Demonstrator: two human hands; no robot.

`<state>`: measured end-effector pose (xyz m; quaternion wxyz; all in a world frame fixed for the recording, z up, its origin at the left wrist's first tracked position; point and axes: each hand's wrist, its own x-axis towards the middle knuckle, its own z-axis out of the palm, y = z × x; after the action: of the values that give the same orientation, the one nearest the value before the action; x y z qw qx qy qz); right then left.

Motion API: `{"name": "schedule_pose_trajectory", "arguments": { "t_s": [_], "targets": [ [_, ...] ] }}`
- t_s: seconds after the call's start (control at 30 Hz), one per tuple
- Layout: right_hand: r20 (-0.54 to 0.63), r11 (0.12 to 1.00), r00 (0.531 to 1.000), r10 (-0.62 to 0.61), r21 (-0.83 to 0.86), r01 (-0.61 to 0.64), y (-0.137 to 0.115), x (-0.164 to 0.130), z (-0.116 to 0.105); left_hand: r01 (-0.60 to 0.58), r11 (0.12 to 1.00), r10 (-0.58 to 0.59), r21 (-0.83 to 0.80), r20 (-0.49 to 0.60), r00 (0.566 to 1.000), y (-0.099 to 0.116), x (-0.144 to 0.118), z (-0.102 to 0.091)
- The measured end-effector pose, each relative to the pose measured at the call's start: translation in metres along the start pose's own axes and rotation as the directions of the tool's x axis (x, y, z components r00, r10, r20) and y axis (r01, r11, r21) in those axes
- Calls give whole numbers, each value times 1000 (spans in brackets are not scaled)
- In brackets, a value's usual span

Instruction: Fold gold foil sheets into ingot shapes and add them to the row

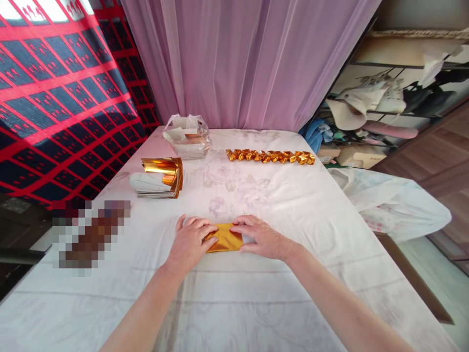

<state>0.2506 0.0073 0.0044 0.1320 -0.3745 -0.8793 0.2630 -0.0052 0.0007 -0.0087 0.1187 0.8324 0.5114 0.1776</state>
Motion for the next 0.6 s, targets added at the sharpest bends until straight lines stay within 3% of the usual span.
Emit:
{"name": "schedule_pose_trajectory", "arguments": {
  "t_s": [0.27, 0.4, 0.6],
  "targets": [
    [-53, 990, 998, 39, 140, -32, 6, -5, 5, -8, 1000, 8, 1, -27, 1000, -5, 0, 6],
    [-208, 952, 976, 70, 307, -3, 13, -6, 15, -5, 1000, 4, -7, -30, 1000, -8, 1, 8],
    [-489, 886, 832, 264, 464, -8, 20, 1, 36, 7, 1000, -7, -9, -23, 1000, -10, 4, 8]
  ]
}}
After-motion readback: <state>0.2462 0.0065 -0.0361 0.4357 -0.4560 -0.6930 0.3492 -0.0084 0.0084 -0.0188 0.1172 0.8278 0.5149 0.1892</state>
